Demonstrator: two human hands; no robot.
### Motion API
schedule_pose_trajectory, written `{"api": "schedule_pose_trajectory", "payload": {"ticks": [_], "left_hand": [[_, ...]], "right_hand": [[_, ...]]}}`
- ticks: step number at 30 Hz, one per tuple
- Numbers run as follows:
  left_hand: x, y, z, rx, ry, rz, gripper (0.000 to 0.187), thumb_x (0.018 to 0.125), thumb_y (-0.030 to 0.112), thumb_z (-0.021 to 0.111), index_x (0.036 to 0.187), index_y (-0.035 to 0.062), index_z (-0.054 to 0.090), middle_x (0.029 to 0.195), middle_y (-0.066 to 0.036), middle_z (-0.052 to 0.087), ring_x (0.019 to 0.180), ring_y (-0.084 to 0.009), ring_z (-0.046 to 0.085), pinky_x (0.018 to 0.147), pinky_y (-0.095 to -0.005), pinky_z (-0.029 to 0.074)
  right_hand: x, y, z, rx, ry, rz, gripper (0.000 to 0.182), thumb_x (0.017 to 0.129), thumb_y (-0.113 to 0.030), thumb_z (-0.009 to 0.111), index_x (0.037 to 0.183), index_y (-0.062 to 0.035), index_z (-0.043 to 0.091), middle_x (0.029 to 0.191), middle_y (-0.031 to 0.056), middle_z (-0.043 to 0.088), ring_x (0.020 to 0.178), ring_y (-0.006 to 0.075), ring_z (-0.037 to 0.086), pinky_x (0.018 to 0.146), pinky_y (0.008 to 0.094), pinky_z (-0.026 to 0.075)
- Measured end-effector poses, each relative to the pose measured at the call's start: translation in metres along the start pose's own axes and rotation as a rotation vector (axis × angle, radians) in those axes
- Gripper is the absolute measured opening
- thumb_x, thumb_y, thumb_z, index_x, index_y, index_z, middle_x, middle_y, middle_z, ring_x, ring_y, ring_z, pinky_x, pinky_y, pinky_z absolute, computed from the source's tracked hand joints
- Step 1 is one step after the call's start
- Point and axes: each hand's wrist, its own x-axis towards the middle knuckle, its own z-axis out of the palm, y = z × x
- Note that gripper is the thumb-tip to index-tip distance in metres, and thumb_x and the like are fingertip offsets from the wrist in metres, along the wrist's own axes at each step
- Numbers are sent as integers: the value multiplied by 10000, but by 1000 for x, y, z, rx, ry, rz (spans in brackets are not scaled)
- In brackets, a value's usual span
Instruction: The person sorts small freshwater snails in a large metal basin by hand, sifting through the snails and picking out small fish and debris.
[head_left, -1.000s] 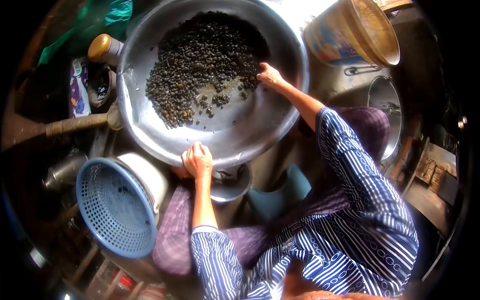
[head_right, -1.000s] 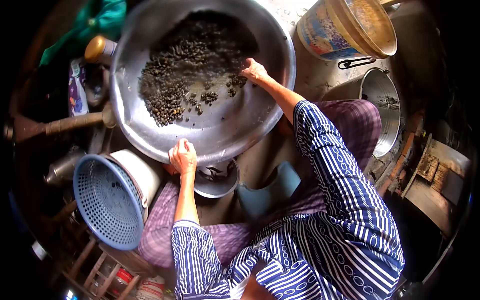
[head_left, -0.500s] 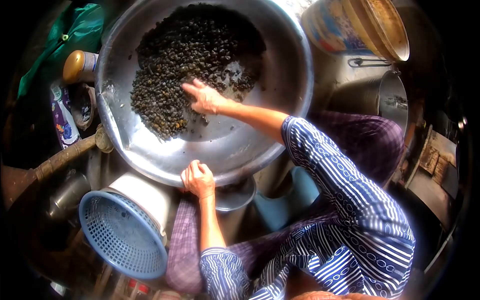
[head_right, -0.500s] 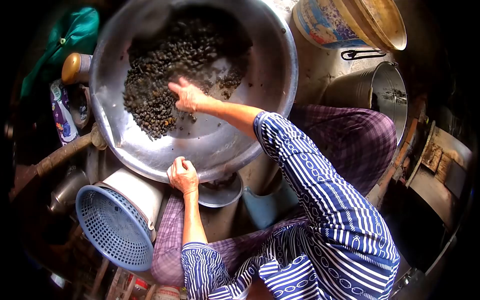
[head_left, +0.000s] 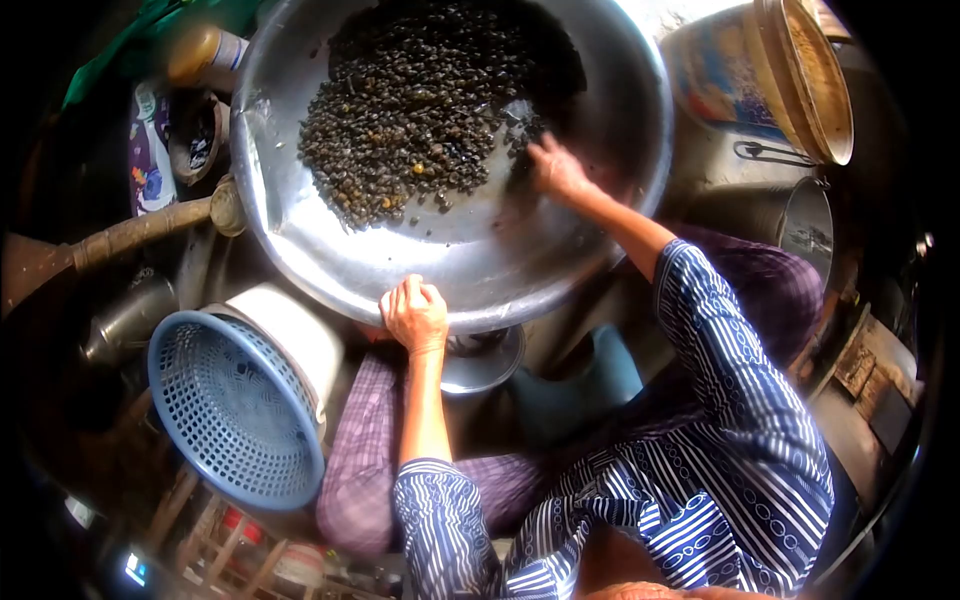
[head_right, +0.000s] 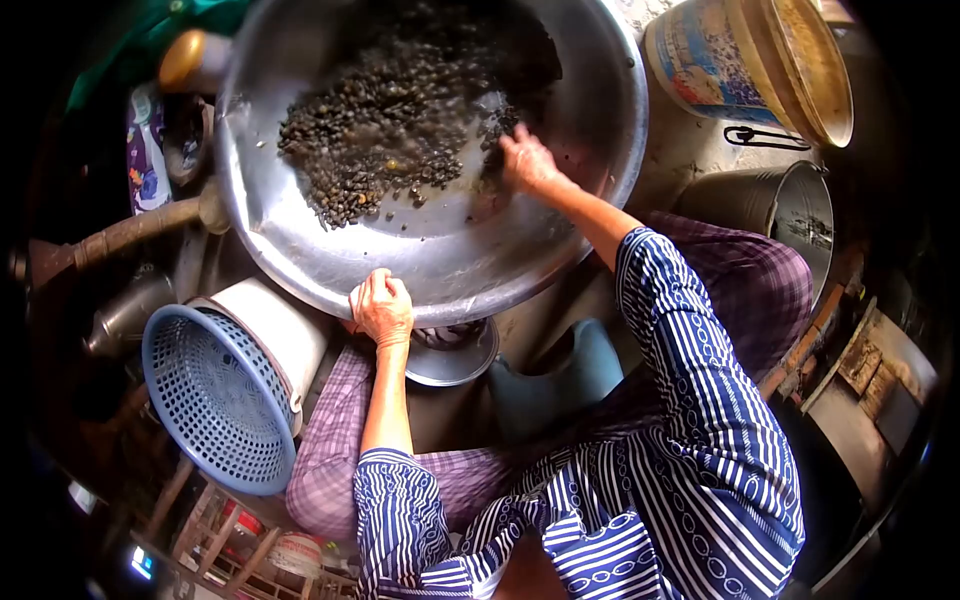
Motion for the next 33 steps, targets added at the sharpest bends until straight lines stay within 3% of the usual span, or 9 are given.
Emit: {"api": "schedule_pose_trajectory", "payload": {"ticks": [5,13,15,16,19,23,26,29,33], "left_hand": [[1,2,-3,-9,-4,7,33,711,48,530,736,48,551,691,-93,595,678,-255,566,727,-372,430],[1,3,-4,-17,-7,3,33,710,34,526,735,48,542,671,-88,567,665,-262,550,722,-370,429],[3,4,-5,-13,-2,-1,45,704,26,527,738,48,547,673,-90,567,662,-263,548,723,-369,431],[3,4,-4,-1,-10,-1,55,698,20,528,739,48,552,674,-91,568,659,-262,547,722,-370,433],[3,5,-4,-8,-11,-2,61,692,14,529,734,49,556,668,-90,565,657,-264,545,723,-370,434],[3,6,-4,-1,-4,0,62,689,10,530,726,51,557,658,-90,563,655,-265,543,693,-372,426],[4,5,-4,-20,3,5,59,689,10,528,724,49,555,656,-94,564,647,-268,542,680,-374,423],[1,2,-2,-12,1,20,40,697,24,526,720,46,549,672,-89,579,649,-260,547,701,-372,430],[0,2,-1,-4,-12,-11,44,703,33,530,739,48,550,680,-91,584,662,-257,550,720,-374,428]], "right_hand": [[-13,-68,2,390,-183,-406,571,695,-106,542,1253,-91,420,1269,197,424,1136,341,453,945,380,405],[55,-49,-40,288,308,73,503,749,-115,506,1240,-83,400,1131,248,472,1024,371,512,828,433,457],[97,-73,-20,303,270,281,538,765,-97,487,1277,-47,330,1124,278,445,1043,363,489,826,386,469],[118,-76,23,241,292,182,531,771,-86,477,1273,-27,317,1120,297,433,1071,359,468,838,353,467],[84,-167,-30,418,-96,215,554,782,-90,462,1298,0,283,1264,316,333,1200,349,370,886,275,448],[82,-178,-15,394,-311,-417,610,790,-98,421,1368,-51,231,1416,226,164,1287,322,261,955,336,404],[74,-152,-27,164,-85,-363,487,812,-117,424,1292,-68,360,1266,231,411,1125,282,472,894,367,447],[73,-91,-64,147,84,-74,220,749,-115,508,948,-61,585,877,150,607,834,276,599,735,396,494],[79,1,-69,-80,387,22,429,697,-97,530,1125,-84,501,1115,178,501,1027,356,493,834,426,452]]}}
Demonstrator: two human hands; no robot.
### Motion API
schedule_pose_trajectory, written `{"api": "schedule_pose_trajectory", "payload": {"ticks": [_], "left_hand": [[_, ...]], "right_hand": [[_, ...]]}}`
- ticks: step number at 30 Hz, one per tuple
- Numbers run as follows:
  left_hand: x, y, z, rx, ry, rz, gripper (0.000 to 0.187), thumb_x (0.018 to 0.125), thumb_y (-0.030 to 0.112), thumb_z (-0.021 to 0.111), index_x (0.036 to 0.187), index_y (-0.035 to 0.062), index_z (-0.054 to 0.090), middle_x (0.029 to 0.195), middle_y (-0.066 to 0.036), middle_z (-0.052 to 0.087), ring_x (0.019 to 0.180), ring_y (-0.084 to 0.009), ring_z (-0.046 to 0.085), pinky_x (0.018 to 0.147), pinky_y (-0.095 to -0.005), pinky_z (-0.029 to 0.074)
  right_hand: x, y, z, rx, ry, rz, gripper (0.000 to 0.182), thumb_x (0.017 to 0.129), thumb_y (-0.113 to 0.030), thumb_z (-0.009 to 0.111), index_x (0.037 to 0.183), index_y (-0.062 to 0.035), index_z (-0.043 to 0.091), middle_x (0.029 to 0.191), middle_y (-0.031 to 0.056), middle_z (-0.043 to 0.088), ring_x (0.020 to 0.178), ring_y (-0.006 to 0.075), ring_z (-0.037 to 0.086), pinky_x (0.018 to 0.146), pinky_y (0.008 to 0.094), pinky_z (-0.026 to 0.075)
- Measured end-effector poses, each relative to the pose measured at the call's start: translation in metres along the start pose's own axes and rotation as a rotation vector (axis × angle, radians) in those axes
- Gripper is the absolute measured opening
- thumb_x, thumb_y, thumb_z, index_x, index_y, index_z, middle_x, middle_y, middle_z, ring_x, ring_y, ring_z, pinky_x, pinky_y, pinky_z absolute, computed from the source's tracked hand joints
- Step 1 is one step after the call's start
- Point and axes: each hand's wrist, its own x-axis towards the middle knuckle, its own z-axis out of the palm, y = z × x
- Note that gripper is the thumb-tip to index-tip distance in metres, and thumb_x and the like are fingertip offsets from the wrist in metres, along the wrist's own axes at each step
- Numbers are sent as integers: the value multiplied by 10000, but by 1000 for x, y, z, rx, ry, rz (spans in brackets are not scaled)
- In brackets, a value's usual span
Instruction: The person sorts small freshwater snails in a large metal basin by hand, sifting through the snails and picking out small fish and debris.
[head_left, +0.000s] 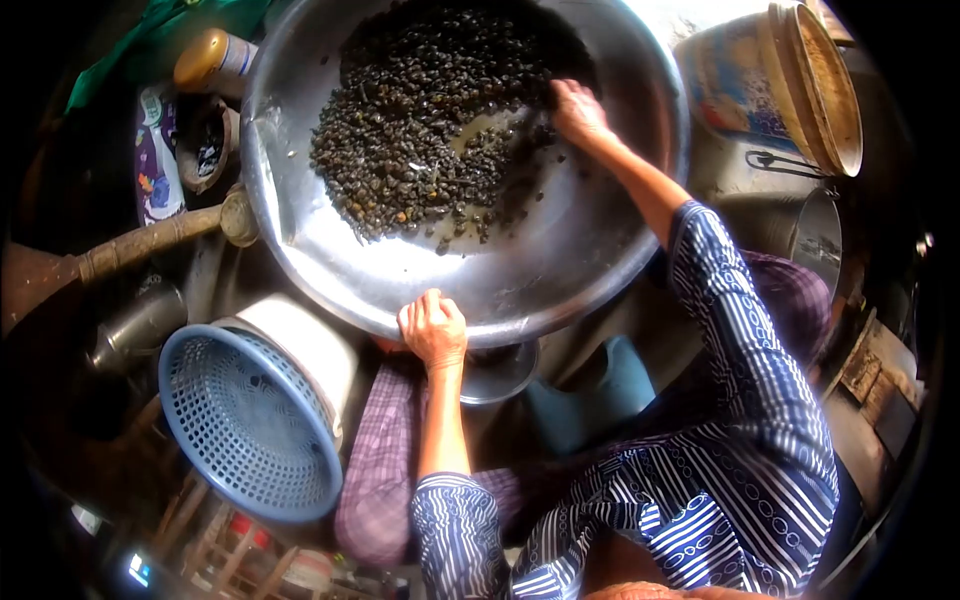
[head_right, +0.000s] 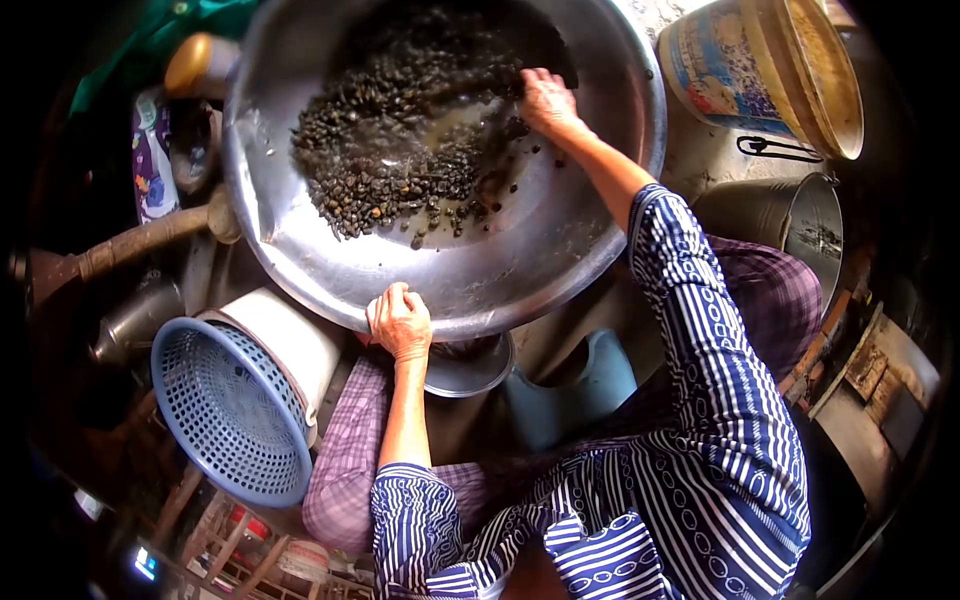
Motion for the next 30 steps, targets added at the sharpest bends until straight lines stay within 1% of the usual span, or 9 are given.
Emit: {"api": "schedule_pose_trajectory", "payload": {"ticks": [3,6,8,12,14,18,25,27,30], "left_hand": [[1,1,-2,-4,-18,1,38,715,39,530,747,45,551,692,-91,591,678,-259,554,727,-371,426],[0,0,-2,-5,-19,-7,41,715,36,530,750,44,551,695,-89,593,682,-259,555,733,-370,426],[0,1,-2,-4,-20,-10,42,714,34,531,750,45,551,696,-88,593,683,-258,555,737,-370,427],[1,1,-1,-11,-3,-7,44,710,31,534,747,49,549,695,-84,590,682,-253,555,745,-371,430],[2,1,0,-6,5,-17,51,702,26,537,746,50,550,689,-81,582,677,-251,551,744,-368,432],[4,1,-1,-11,16,-24,69,699,32,523,741,55,573,699,-83,604,663,-251,561,698,-370,426],[2,1,-1,-30,21,-16,66,699,32,525,741,55,571,697,-82,604,668,-251,561,704,-371,424],[2,1,-1,-29,25,-14,65,700,31,526,740,56,570,698,-81,605,671,-251,562,709,-371,424],[2,1,-1,-13,7,-28,61,704,35,526,742,58,569,703,-79,607,676,-249,563,720,-370,424]], "right_hand": [[-24,15,18,-32,-65,16,436,689,-87,504,1125,-86,496,1131,167,488,1039,332,491,837,429,452],[-31,-25,23,-146,-534,-61,184,711,-127,483,818,-60,616,975,137,576,987,302,544,778,406,481],[-46,-65,19,61,62,-405,181,754,-131,448,752,-48,609,773,124,606,773,287,603,663,386,505],[-26,-149,49,501,-313,-99,233,840,-182,444,718,-46,588,642,116,553,534,183,514,548,343,487],[-17,-177,63,352,-472,-14,133,786,-198,566,860,-120,644,883,97,643,834,259,616,738,355,495],[-23,-188,99,261,-236,-181,171,745,-216,581,829,-67,574,859,116,600,798,311,594,683,406,476],[-6,-176,113,140,-379,-367,123,716,-155,580,806,-71,576,792,124,602,780,309,598,685,413,479],[3,-171,117,290,-589,-169,98,717,-133,585,795,-74,592,759,103,624,678,250,614,624,364,501],[8,-144,77,990,-572,261,27,755,-76,587,780,-69,591,764,63,640,546,105,573,493,234,483]]}}
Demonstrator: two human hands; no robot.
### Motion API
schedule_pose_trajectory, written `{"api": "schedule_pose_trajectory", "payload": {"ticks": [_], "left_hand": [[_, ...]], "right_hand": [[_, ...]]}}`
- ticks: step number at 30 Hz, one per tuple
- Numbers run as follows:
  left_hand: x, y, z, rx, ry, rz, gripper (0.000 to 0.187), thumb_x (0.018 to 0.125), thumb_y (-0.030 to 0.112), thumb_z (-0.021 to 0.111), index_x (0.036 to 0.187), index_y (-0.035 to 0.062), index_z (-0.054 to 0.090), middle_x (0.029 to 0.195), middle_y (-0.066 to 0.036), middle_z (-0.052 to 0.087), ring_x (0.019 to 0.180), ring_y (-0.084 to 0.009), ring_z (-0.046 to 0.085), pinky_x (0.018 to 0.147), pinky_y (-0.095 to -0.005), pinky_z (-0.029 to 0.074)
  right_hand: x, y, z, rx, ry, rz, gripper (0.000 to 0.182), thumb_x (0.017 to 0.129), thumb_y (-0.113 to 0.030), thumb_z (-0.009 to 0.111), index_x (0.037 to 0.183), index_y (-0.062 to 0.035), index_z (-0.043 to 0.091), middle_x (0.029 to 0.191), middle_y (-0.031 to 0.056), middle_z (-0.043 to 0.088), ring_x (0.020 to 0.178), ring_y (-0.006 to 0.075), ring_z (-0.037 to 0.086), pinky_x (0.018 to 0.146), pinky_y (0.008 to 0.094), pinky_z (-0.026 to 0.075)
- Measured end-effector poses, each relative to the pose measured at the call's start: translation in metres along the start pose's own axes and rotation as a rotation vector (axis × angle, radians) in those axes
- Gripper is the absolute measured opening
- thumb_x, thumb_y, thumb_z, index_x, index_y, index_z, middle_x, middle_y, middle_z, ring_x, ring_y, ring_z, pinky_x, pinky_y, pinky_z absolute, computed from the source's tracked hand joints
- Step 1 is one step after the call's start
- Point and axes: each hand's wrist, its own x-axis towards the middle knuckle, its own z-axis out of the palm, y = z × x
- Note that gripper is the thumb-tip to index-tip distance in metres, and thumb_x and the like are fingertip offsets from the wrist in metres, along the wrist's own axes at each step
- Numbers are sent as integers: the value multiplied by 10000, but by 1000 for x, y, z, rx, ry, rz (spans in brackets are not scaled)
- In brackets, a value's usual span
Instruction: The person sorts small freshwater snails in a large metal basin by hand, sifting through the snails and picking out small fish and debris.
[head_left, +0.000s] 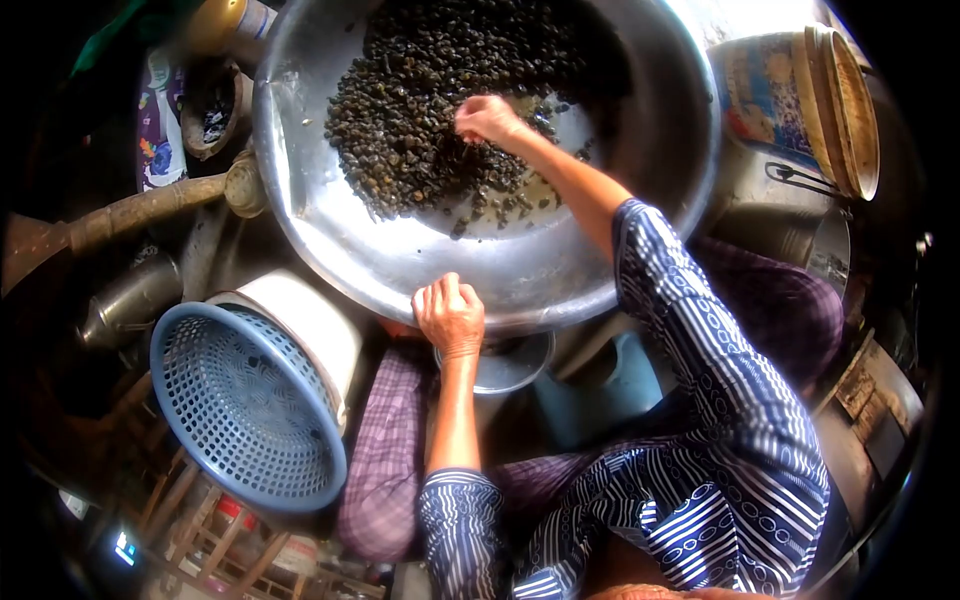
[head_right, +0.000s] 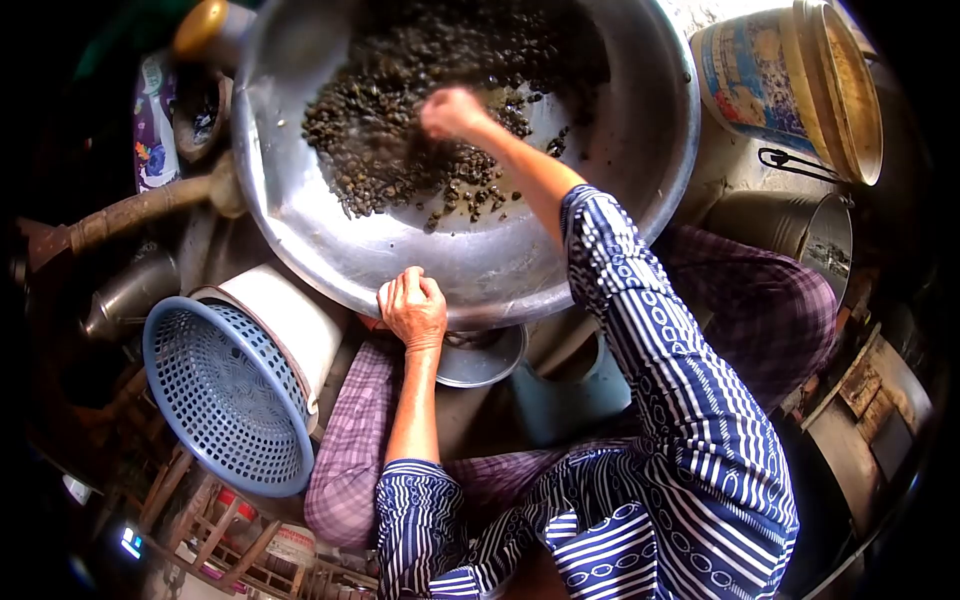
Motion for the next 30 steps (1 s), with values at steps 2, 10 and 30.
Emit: {"api": "schedule_pose_trajectory", "payload": {"ticks": [2,10,30], "left_hand": [[0,0,0,-8,0,3,61,706,38,528,744,58,570,701,-77,608,675,-248,564,726,-369,426],[-1,-1,2,-17,0,27,43,713,21,527,746,43,544,679,-88,575,663,-254,545,739,-369,429],[-1,-2,3,-15,31,35,36,703,32,537,729,55,525,662,-83,563,665,-259,541,725,-369,427]], "right_hand": [[-3,15,-33,127,15,18,47,775,-98,580,808,-66,575,745,56,624,578,100,572,523,238,483],[-36,28,-47,-310,-112,-214,162,707,-76,595,868,-76,580,853,89,596,770,145,571,677,290,510],[-62,5,-18,412,-279,110,91,805,-104,573,723,-65,565,738,-11,542,707,111,570,591,231,470]]}}
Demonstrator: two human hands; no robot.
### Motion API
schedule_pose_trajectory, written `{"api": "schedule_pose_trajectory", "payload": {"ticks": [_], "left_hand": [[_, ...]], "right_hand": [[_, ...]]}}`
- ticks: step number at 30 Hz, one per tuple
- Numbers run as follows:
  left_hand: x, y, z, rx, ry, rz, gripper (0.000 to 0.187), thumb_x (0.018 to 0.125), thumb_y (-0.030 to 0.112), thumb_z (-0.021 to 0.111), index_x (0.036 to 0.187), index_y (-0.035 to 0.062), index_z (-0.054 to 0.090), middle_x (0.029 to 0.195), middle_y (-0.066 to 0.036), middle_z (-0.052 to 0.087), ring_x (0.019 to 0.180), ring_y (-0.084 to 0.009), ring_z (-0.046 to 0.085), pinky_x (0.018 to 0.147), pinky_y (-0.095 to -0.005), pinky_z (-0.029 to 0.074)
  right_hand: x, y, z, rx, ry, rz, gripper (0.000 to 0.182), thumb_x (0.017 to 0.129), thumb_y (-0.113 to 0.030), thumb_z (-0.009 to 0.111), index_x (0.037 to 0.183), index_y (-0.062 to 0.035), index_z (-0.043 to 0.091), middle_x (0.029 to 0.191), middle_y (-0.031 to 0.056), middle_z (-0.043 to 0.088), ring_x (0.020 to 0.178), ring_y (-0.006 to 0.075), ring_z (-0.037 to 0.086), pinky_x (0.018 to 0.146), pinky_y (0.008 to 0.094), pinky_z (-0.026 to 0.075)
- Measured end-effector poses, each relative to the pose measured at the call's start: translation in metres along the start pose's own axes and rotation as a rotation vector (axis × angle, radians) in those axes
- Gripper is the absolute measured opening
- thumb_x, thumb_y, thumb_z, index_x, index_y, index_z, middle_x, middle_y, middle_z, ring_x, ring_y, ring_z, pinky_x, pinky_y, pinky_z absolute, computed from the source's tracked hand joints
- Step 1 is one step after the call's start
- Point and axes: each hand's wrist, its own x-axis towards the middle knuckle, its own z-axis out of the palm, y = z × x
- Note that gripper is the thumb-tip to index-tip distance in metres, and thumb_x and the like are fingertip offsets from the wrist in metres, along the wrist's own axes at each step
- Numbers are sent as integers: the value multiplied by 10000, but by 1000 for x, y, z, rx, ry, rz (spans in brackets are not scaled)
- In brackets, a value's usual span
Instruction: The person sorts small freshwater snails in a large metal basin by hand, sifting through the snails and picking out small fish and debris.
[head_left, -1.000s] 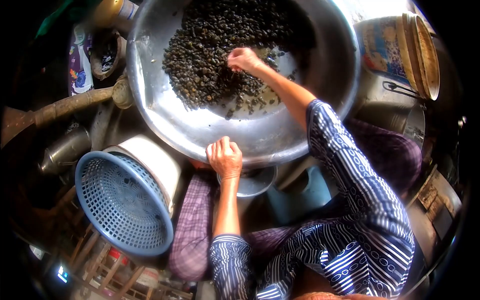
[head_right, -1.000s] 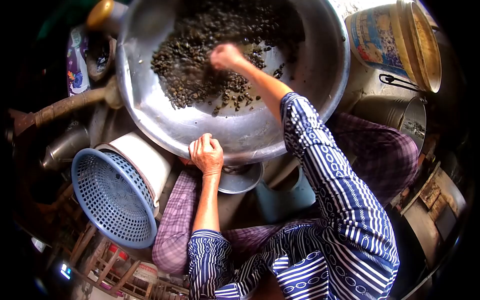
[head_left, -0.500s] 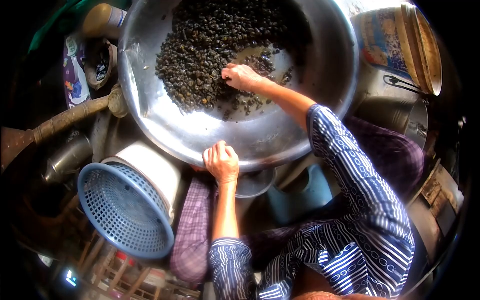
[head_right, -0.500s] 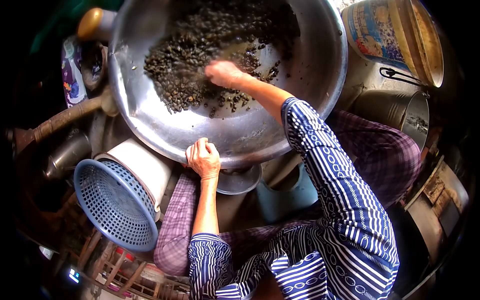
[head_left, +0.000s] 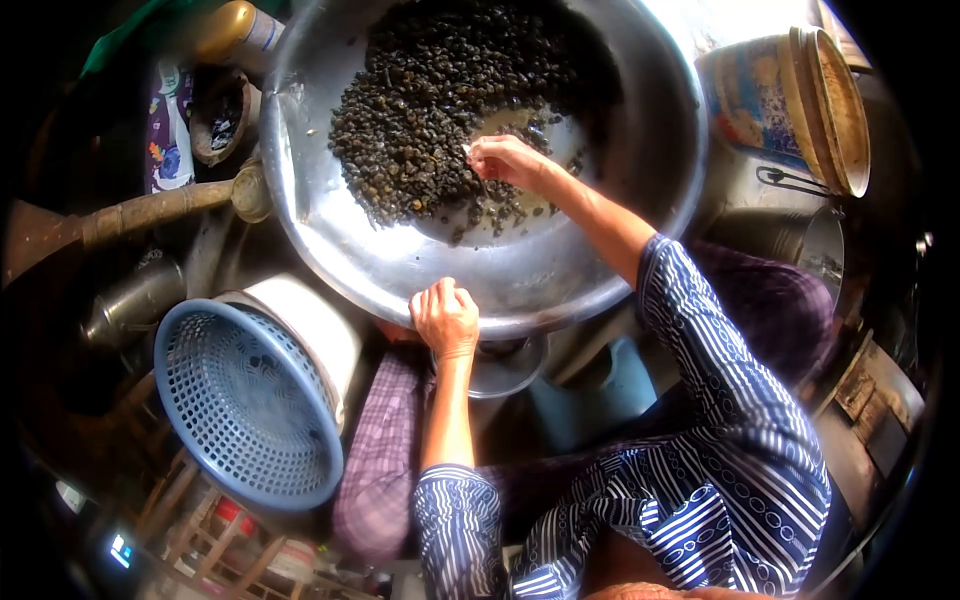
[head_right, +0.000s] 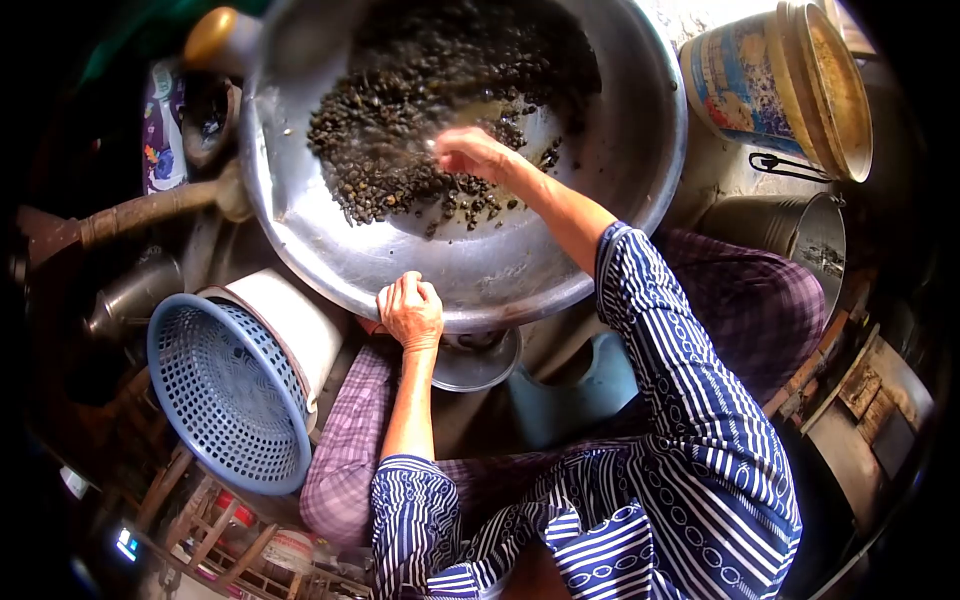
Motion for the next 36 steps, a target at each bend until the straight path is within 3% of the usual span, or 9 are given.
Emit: {"api": "schedule_pose_trajectory", "payload": {"ticks": [3,9,15,20,22,23,26,29,36], "left_hand": [[0,-2,0,23,-18,-10,47,707,49,534,745,68,554,692,-72,602,674,-249,565,716,-366,422],[1,-3,-8,-28,-5,5,36,668,95,545,688,67,537,633,-96,563,627,-269,547,661,-387,413],[1,-4,13,-54,4,-45,75,697,107,520,742,52,541,625,-87,558,647,-237,558,731,-375,399],[-12,-13,25,-33,118,-21,160,701,161,530,822,58,546,736,-92,593,767,-231,570,785,-388,394],[-14,-11,27,-92,-138,-94,282,731,193,497,957,46,581,892,-139,599,928,-245,550,927,-417,340],[-14,-13,37,-215,51,-78,323,766,211,476,1027,40,560,947,-133,596,968,-238,539,927,-413,343],[-7,-7,-6,-483,-160,-256,321,825,245,427,1041,62,577,1011,-114,592,998,-235,529,928,-426,336],[-13,-13,41,-262,-13,-115,299,785,233,459,986,53,588,926,-129,609,934,-259,549,927,-467,326],[-12,-8,23,-83,83,-96,158,712,177,507,792,62,580,791,-107,610,819,-245,572,819,-416,384]], "right_hand": [[-32,-6,18,626,-215,-35,83,796,-77,588,835,-5,576,804,93,617,645,110,578,609,216,518],[-59,-7,49,471,-284,-86,86,817,-61,563,853,17,555,866,124,598,686,110,562,596,201,461],[-85,-58,117,-106,-260,-158,22,811,-61,559,828,-68,547,823,27,583,726,100,563,666,220,482],[-115,-89,236,-569,-353,-447,65,800,-95,509,805,-38,541,726,49,577,612,98,525,604,242,473],[-111,-75,278,-724,-453,-552,156,793,-3,528,940,-21,575,837,99,624,822,187,620,749,302,529],[-130,-83,311,-892,-510,-544,266,773,38,544,1030,-26,572,946,133,628,932,216,606,838,320,507],[-115,-64,346,-1239,-635,-869,323,779,38,490,1084,-37,566,1067,150,600,959,230,600,848,321,497],[-108,-77,356,-971,-515,-626,327,783,41,479,1089,-32,569,1071,146,599,980,233,594,878,323,483],[-90,-98,271,-787,-188,-760,202,818,-54,553,1013,-37,603,952,102,651,879,183,628,831,281,489]]}}
